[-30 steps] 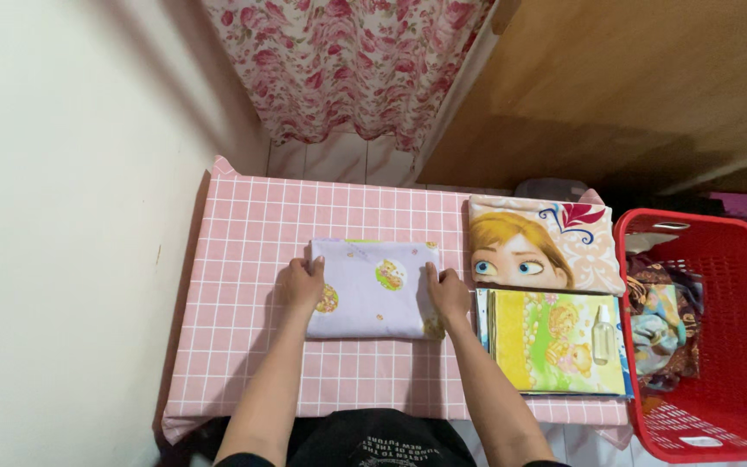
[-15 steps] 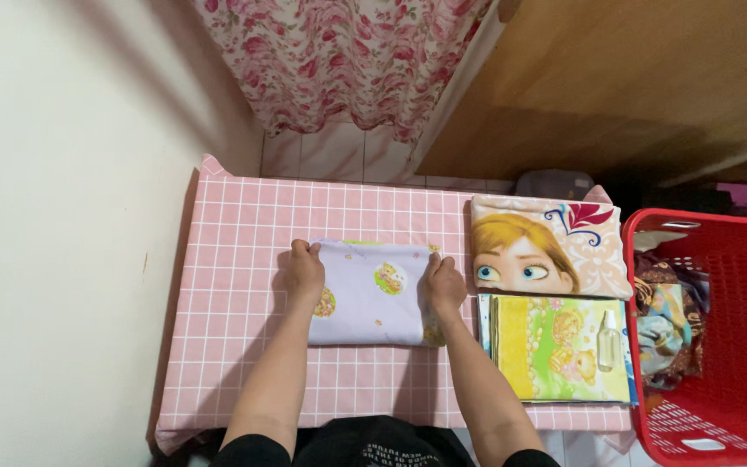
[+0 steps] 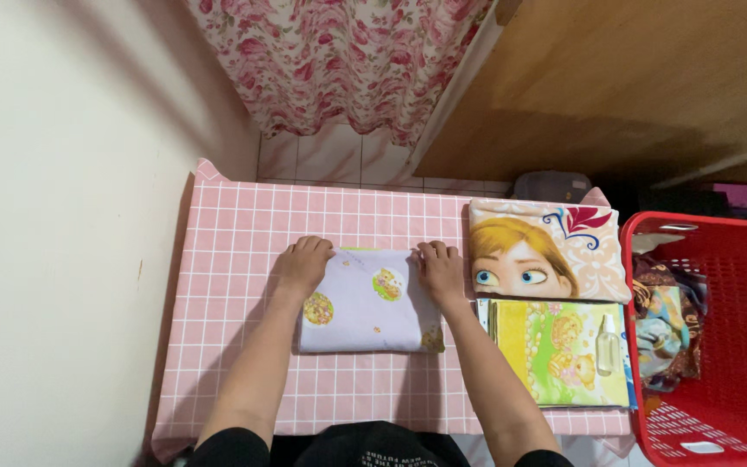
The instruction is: The person folds several patterned towels on a pink checkered table. They smooth and fold each towel by hand, then stack the folded items on the table next to a red laundry basket.
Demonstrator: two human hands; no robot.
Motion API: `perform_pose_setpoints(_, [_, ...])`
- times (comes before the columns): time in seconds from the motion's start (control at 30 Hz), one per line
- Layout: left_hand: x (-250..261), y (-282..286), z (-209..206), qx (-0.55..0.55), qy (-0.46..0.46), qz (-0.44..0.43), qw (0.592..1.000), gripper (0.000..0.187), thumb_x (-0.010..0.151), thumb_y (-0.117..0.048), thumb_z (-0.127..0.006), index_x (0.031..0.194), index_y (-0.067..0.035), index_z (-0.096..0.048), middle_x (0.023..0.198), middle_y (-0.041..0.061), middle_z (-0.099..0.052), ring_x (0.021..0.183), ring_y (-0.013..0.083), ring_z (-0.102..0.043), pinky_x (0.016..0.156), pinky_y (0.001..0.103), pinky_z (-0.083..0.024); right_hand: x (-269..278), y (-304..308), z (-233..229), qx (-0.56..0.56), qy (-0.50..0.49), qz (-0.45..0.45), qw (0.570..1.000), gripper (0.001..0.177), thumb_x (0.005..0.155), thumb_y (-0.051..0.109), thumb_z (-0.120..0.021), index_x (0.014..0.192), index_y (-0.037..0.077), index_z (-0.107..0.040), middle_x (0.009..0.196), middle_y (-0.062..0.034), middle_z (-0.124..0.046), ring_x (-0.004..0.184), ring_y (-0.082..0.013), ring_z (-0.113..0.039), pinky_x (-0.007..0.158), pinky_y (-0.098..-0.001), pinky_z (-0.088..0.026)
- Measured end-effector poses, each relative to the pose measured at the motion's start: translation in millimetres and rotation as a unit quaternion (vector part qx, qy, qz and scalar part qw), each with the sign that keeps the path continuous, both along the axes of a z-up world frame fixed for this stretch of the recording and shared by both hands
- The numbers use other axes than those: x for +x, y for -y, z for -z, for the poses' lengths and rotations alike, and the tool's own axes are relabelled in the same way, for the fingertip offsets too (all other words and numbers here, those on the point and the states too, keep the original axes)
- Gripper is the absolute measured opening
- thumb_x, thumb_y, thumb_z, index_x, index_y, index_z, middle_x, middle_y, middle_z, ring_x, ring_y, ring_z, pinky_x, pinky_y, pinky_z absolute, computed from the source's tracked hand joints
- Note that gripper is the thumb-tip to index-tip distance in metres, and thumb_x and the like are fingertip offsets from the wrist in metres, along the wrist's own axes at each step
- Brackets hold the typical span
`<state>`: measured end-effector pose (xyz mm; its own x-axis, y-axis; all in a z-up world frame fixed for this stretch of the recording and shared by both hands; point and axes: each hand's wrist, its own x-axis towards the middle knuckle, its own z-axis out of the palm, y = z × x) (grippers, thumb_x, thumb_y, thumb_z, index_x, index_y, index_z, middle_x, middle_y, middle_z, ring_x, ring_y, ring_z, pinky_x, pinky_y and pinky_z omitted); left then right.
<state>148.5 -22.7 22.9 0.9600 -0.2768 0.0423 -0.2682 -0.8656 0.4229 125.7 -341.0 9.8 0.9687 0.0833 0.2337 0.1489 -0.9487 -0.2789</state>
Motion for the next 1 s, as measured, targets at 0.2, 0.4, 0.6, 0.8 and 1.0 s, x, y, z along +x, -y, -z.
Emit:
perform_pose_setpoints(0.2, [12, -8, 10, -0.012, -0.020, -0.018, 1.000, 0.021, 0.100, -0.032, -0.058, 0.099, -0.013, -0.066, 0.107, 0.004, -0.069, 0.108, 0.0260, -0.062, 0.093, 0.045, -0.050, 13, 10, 24, -0.044, 0.026, -0.022, 0.998, 0.020, 0.093, 0.029, -0.066, 0.096, 0.010, -0.061, 0.097, -0.0116, -0.060, 0.090, -0.0360, -0.056, 0.077, -0.0504, -0.044])
perform_pose_setpoints(0.4, [12, -2, -7, 0.075, -0.043, -0.081, 0.993, 0.030, 0.101, -0.040, -0.057, 0.098, -0.011, -0.065, 0.106, 0.006, -0.067, 0.108, 0.0274, -0.061, 0.092, 0.048, -0.047, 7, -5, 10, -0.058, 0.010, 0.048, 0.997, 0.020, 0.090, 0.028, -0.066, 0.094, 0.009, -0.059, 0.098, -0.0141, -0.059, 0.094, -0.0369, -0.055, 0.079, -0.0530, -0.043])
perform_pose_setpoints(0.6, [-28, 42, -27, 0.051, -0.049, -0.015, 0.997, 0.045, 0.105, -0.043, -0.046, 0.128, -0.005, -0.056, 0.126, 0.016, -0.058, 0.119, 0.0314, -0.053, 0.102, 0.049, -0.039, -23, -25, -2, -0.004, 0.077, -0.100, 0.992, 0.032, 0.100, 0.015, -0.055, 0.128, 0.000, -0.055, 0.134, -0.0229, -0.056, 0.129, -0.0415, -0.052, 0.106, -0.0545, -0.041])
perform_pose_setpoints(0.8, [-64, 60, -15, 0.061, -0.036, 0.075, 0.995, 0.073, 0.102, -0.053, -0.036, 0.155, -0.004, -0.028, 0.164, 0.015, -0.028, 0.153, 0.0308, -0.020, 0.123, 0.047, -0.015, -51, -60, 0, -0.024, -0.118, -0.148, 0.982, 0.077, 0.099, 0.047, -0.046, 0.154, -0.004, -0.031, 0.163, -0.0256, -0.029, 0.153, -0.0392, -0.024, 0.125, -0.0510, -0.015])
perform_pose_setpoints(1.0, [-51, 14, -11, 0.162, -0.126, -0.039, 0.978, 0.073, 0.104, -0.050, -0.027, 0.160, -0.005, -0.015, 0.170, 0.013, -0.012, 0.156, 0.0292, -0.008, 0.124, 0.047, -0.007, -43, -32, -9, -0.050, -0.188, -0.035, 0.980, 0.093, 0.098, 0.061, -0.041, 0.158, -0.008, -0.019, 0.167, -0.0256, -0.015, 0.156, -0.0384, -0.008, 0.125, -0.0508, -0.003])
